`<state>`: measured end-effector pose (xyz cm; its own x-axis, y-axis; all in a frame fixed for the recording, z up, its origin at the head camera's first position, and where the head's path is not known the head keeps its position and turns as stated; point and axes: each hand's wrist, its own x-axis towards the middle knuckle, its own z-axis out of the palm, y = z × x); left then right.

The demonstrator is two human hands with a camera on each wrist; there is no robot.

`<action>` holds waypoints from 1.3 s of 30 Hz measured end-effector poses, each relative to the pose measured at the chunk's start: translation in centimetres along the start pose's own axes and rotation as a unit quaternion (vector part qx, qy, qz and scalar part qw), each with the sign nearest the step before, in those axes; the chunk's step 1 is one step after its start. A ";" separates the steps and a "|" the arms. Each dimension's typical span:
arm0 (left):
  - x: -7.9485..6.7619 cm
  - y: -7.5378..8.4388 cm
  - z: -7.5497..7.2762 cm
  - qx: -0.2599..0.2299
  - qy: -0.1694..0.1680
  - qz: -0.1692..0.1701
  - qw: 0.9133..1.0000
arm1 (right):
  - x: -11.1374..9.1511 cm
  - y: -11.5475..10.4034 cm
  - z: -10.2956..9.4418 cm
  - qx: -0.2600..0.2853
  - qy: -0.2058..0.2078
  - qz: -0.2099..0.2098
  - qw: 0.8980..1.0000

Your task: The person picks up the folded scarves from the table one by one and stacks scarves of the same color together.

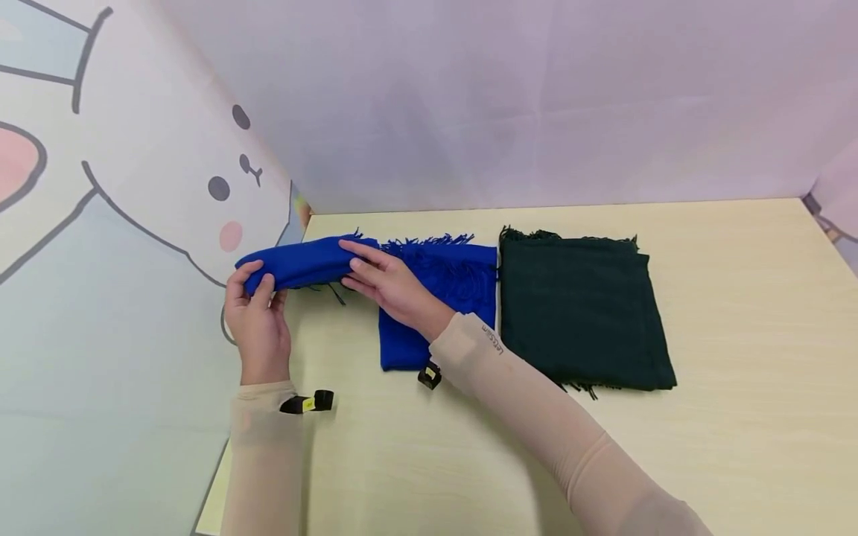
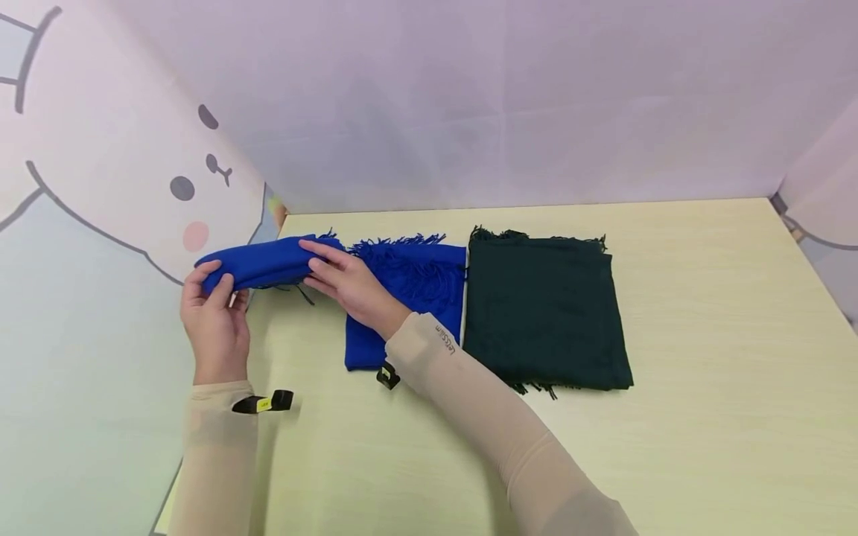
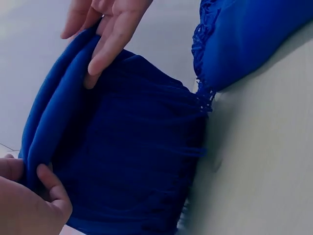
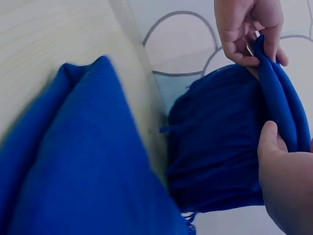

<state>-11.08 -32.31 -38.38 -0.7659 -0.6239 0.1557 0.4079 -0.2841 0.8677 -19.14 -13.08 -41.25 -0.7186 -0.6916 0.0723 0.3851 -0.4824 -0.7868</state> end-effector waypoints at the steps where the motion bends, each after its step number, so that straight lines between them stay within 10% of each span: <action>1: -0.1 0.2 0.2 -0.002 -0.002 0.008 1.000 | 0.0 -0.2 0.1 0.001 0.000 -0.006 1.000; 16: -1.4 1.5 1.9 0.002 -0.077 0.124 0.989 | -1.2 -2.4 1.1 -0.010 0.041 -0.083 0.996; 39: -1.6 0.8 5.8 -0.066 -0.112 0.120 0.984 | -3.5 -5.0 -0.1 -0.047 0.055 -0.142 0.987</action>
<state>-12.44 -27.37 -35.23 -0.7238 -0.5126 0.4620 0.6403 -0.2493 0.7266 -18.60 -8.21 -37.64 -0.8503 -0.4711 0.2347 0.1075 -0.5919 -0.7988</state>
